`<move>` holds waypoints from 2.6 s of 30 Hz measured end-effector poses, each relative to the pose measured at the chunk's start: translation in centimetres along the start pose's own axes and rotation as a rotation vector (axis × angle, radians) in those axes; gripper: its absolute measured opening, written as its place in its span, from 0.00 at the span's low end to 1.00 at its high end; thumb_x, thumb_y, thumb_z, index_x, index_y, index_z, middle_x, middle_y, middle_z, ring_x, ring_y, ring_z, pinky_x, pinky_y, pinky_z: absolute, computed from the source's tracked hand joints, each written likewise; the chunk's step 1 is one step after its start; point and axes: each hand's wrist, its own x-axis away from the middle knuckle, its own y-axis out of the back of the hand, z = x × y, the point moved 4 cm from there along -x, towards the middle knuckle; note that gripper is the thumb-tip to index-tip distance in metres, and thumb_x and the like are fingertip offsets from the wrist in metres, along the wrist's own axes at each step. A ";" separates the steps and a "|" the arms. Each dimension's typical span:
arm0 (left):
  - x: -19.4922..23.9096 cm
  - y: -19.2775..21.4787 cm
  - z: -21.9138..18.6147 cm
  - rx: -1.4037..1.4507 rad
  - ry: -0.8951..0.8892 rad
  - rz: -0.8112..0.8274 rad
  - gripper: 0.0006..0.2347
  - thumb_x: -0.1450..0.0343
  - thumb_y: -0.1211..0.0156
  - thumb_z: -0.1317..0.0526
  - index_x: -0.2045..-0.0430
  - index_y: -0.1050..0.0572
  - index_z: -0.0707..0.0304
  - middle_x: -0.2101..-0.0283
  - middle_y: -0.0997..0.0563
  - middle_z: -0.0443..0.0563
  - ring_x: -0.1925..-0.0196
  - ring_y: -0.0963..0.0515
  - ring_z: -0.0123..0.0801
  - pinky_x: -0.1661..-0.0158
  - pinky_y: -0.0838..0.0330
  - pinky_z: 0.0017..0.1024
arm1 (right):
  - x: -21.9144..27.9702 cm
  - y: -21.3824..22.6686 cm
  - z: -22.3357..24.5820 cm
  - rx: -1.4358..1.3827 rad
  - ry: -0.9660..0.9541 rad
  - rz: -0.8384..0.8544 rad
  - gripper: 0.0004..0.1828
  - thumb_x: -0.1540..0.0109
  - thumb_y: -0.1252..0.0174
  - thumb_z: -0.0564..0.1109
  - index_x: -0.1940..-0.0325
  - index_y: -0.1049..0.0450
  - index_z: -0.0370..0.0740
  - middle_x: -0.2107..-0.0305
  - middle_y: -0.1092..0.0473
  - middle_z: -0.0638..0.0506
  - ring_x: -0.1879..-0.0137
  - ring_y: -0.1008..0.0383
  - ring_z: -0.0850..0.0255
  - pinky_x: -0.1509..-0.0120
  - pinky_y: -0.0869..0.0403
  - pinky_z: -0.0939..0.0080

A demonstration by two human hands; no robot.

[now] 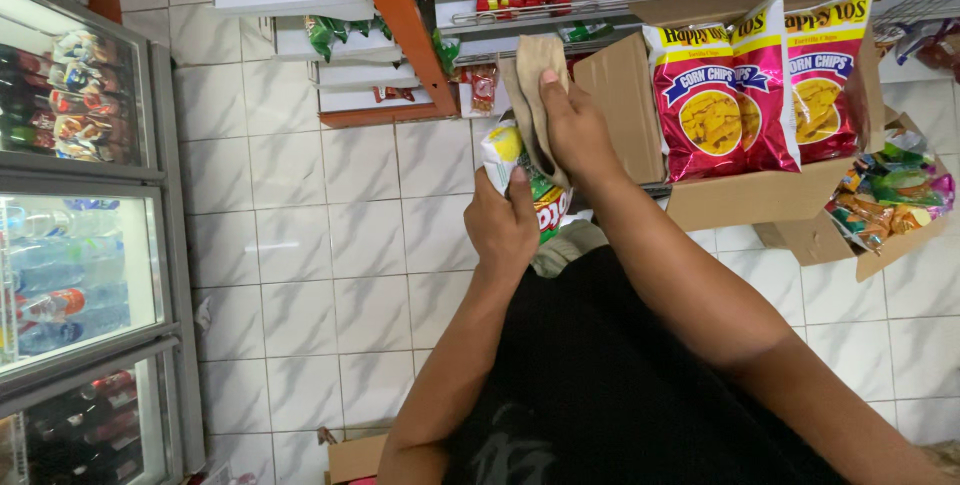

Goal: The person wipes the surface of several snack bags with a cloth, then places them on a shelf. The person handles multiple snack bags one at a time, wiping each with a cloth before arranging them on the shelf.

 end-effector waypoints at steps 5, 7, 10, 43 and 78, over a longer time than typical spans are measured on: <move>-0.4 0.4 -0.5 0.126 0.047 -0.079 0.17 0.22 0.50 0.52 0.56 0.29 0.72 0.65 0.17 0.66 0.62 0.16 0.60 0.61 0.25 0.48 | 0.1 -0.2 0.1 -0.115 0.046 -0.021 0.32 0.30 0.54 0.63 0.45 0.22 0.32 0.56 0.21 0.42 0.50 0.23 0.57 0.43 0.26 0.59; -0.7 0.6 -0.8 0.144 0.074 -0.094 0.17 0.22 0.51 0.52 0.55 0.29 0.72 0.65 0.17 0.65 0.61 0.16 0.58 0.60 0.25 0.47 | 1.1 0.1 1.0 0.132 0.135 -0.069 0.30 0.29 0.56 0.62 0.44 0.24 0.33 0.57 0.22 0.39 0.49 0.21 0.50 0.43 0.27 0.56; -1.0 0.9 -0.7 0.182 0.135 -0.109 0.16 0.22 0.53 0.52 0.55 0.29 0.71 0.64 0.17 0.65 0.60 0.15 0.55 0.59 0.25 0.44 | 2.9 -0.2 2.0 0.292 0.221 -0.090 0.28 0.28 0.57 0.60 0.42 0.26 0.35 0.59 0.23 0.35 0.50 0.21 0.41 0.46 0.27 0.50; 3.3 -14.3 7.6 1.819 0.749 0.782 0.19 0.19 0.57 0.52 0.42 0.29 0.68 0.48 0.21 0.58 0.49 0.20 0.44 0.49 0.24 0.40 | 5.4 6.4 0.5 -0.152 0.383 0.264 0.24 0.27 0.49 0.58 0.42 0.28 0.34 0.55 0.26 0.53 0.50 0.27 0.68 0.44 0.27 0.65; 4.4 -17.6 -9.5 0.725 0.063 0.354 0.17 0.31 0.32 0.63 0.50 0.26 0.74 0.56 0.17 0.58 0.56 0.19 0.29 0.53 0.23 0.28 | 0.1 26.6 -8.0 -0.453 -0.089 -0.388 0.28 0.31 0.48 0.63 0.59 0.23 0.32 0.70 0.26 0.53 0.66 0.28 0.67 0.60 0.27 0.63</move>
